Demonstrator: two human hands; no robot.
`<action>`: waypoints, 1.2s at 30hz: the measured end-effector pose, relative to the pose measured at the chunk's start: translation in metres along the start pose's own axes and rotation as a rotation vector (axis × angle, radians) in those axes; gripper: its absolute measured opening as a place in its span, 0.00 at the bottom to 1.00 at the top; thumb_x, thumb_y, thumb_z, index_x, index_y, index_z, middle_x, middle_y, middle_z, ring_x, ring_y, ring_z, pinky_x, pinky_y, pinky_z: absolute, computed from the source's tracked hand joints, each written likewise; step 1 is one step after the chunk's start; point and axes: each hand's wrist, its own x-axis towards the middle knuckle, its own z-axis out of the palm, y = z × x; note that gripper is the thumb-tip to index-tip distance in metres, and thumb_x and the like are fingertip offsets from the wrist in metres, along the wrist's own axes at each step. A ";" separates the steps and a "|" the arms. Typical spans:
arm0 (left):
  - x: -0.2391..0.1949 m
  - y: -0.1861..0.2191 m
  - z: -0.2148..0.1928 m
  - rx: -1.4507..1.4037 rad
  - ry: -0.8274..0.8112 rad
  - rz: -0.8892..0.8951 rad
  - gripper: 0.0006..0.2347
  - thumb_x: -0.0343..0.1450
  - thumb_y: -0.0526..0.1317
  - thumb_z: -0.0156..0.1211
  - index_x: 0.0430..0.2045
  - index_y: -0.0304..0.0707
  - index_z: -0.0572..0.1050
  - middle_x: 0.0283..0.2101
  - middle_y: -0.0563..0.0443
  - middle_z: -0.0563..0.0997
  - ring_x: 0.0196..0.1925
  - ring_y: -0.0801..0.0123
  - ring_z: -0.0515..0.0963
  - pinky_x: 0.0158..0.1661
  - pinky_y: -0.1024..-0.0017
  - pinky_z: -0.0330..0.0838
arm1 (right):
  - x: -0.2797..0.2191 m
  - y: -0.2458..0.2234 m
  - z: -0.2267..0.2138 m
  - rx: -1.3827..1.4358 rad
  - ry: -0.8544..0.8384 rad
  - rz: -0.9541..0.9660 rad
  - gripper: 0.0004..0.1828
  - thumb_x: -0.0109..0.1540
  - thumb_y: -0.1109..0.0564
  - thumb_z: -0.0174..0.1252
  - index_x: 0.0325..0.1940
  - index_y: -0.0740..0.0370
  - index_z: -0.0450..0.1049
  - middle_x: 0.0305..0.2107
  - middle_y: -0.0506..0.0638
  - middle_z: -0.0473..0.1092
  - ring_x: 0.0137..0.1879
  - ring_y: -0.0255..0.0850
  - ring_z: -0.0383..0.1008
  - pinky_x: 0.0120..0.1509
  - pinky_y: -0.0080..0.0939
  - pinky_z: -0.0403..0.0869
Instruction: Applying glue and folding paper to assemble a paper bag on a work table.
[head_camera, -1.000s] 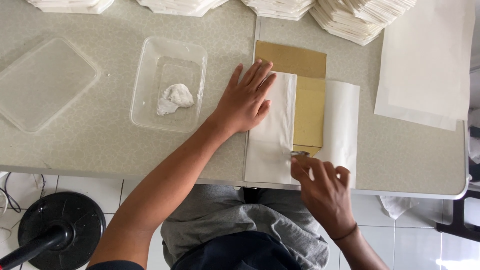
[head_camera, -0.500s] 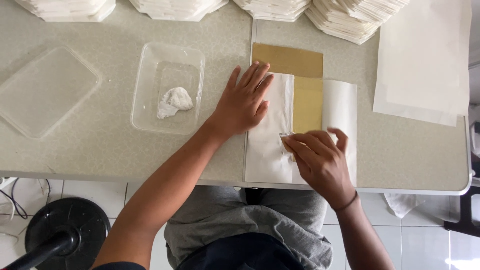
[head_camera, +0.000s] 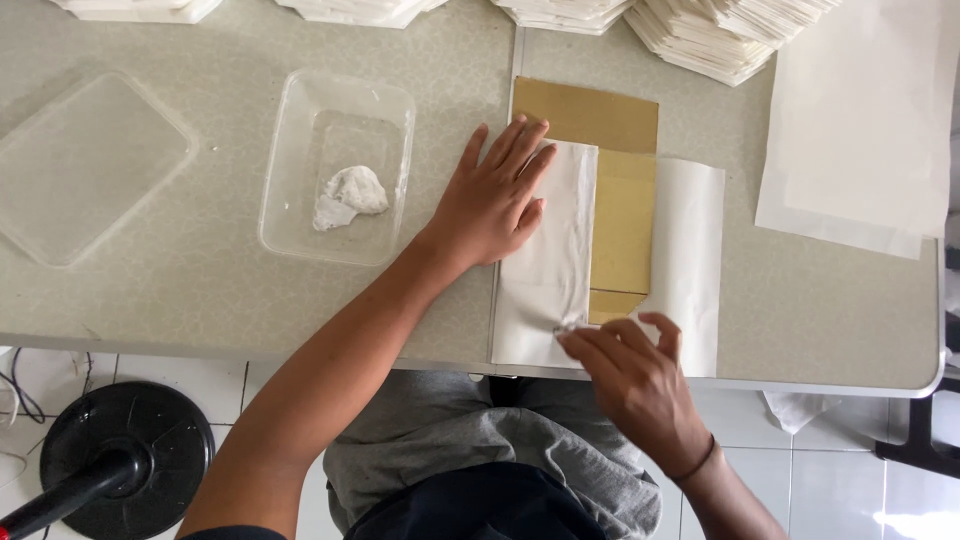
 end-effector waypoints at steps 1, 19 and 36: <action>0.001 0.000 0.001 -0.003 -0.001 0.002 0.24 0.76 0.46 0.51 0.67 0.36 0.63 0.74 0.41 0.56 0.76 0.51 0.54 0.69 0.42 0.49 | -0.002 -0.002 -0.006 -0.001 -0.002 0.003 0.14 0.60 0.67 0.63 0.46 0.51 0.78 0.40 0.42 0.80 0.43 0.36 0.75 0.62 0.46 0.55; -0.001 0.000 -0.001 -0.007 -0.021 0.002 0.23 0.77 0.45 0.51 0.67 0.34 0.63 0.75 0.41 0.54 0.77 0.51 0.52 0.69 0.42 0.50 | -0.009 -0.012 -0.012 -0.047 0.021 0.071 0.16 0.62 0.69 0.58 0.46 0.50 0.78 0.38 0.38 0.79 0.42 0.37 0.73 0.64 0.47 0.54; 0.000 -0.001 0.003 0.022 0.026 0.010 0.23 0.76 0.45 0.53 0.66 0.36 0.64 0.74 0.42 0.56 0.76 0.52 0.54 0.68 0.43 0.52 | -0.021 0.006 -0.015 1.228 0.281 0.992 0.19 0.62 0.62 0.57 0.56 0.71 0.75 0.33 0.51 0.74 0.41 0.37 0.74 0.51 0.38 0.75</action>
